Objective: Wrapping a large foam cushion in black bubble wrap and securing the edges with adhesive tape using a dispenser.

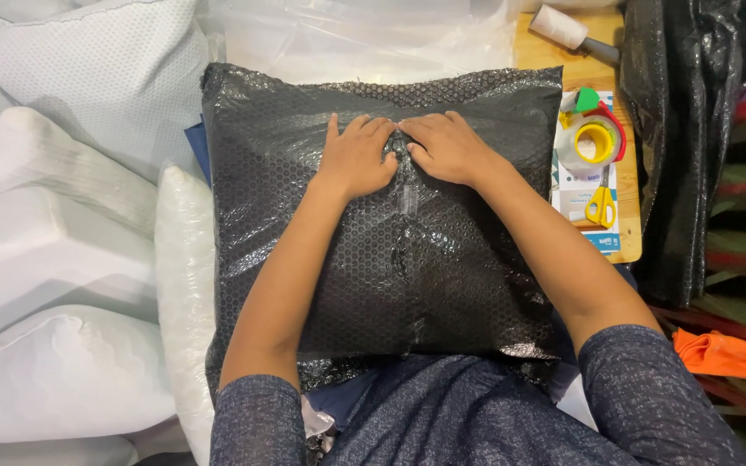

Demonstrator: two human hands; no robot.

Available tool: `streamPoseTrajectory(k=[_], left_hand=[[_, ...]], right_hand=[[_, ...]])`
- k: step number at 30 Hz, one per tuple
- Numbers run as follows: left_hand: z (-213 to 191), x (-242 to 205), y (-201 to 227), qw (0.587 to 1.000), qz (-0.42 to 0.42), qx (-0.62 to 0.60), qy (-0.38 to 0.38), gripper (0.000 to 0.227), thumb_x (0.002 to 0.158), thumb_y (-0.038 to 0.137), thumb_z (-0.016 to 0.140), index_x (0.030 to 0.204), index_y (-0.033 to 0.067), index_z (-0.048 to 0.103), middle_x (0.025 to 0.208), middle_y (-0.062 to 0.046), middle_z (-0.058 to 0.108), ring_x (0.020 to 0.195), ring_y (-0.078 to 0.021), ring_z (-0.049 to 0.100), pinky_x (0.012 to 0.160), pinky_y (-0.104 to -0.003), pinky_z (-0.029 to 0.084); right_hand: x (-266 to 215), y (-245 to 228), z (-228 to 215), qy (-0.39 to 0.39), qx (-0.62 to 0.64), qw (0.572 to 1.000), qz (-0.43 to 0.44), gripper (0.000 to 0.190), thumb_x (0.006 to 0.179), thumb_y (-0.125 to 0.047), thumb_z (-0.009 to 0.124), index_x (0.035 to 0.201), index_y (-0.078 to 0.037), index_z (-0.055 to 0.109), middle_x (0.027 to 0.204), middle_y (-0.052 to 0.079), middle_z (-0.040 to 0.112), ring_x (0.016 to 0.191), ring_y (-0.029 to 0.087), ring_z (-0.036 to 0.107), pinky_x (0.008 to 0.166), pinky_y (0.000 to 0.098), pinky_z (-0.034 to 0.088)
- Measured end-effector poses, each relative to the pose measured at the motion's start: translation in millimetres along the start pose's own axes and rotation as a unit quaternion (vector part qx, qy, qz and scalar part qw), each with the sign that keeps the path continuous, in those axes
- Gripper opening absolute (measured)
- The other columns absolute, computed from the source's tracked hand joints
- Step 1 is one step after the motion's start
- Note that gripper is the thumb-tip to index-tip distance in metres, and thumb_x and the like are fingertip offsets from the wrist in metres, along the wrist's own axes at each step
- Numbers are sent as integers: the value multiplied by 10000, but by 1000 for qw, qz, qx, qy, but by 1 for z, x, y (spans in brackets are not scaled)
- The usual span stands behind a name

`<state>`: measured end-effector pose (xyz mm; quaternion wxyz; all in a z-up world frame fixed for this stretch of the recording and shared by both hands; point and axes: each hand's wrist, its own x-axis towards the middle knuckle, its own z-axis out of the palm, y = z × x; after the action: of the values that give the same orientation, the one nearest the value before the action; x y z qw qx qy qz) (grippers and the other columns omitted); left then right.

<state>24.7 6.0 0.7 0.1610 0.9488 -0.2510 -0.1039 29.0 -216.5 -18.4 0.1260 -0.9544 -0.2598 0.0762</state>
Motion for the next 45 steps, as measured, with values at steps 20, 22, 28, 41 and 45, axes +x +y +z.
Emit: streamPoseTrajectory(k=[20,22,28,41,45], left_hand=[[3,0,-4,999,-16,-38,-4,707,938,367,455,1586,106,346,1552,-118,507,1494,-301,374,1217,-642,45],[-4,-2,-3,998,-23,-61,-9,753,941,307,481,1622,78,256,1569,-143,491,1506,-312,358,1224,-631,44],[-9,-4,-2,987,-37,-159,-5,735,943,157,416,1634,68,182,1611,-116,448,1529,-287,319,1240,-593,48],[3,2,-11,979,-34,-198,38,808,932,125,419,1653,104,55,1663,-195,326,1525,-368,326,1240,-595,112],[1,2,-11,978,-32,-202,46,822,924,114,399,1658,127,30,1664,-194,318,1532,-366,317,1238,-583,117]], right_hand=[[-4,-10,-6,62,29,998,-5,533,1037,-271,357,1524,-116,507,1508,172,548,1401,348,499,1139,755,181],[-1,-11,-3,82,24,996,-23,533,1031,-261,377,1529,-114,496,1506,179,546,1397,348,504,1137,746,207],[0,-11,3,110,44,992,-44,544,1015,-210,397,1541,-98,477,1519,185,534,1372,368,526,1127,747,224],[28,-20,-2,-2,50,999,-6,599,1088,-419,209,1440,-110,582,1416,154,631,1310,322,595,1130,643,288],[30,-21,-4,34,60,998,4,582,1103,-419,225,1411,-113,612,1356,195,666,1282,361,612,1144,662,244]])
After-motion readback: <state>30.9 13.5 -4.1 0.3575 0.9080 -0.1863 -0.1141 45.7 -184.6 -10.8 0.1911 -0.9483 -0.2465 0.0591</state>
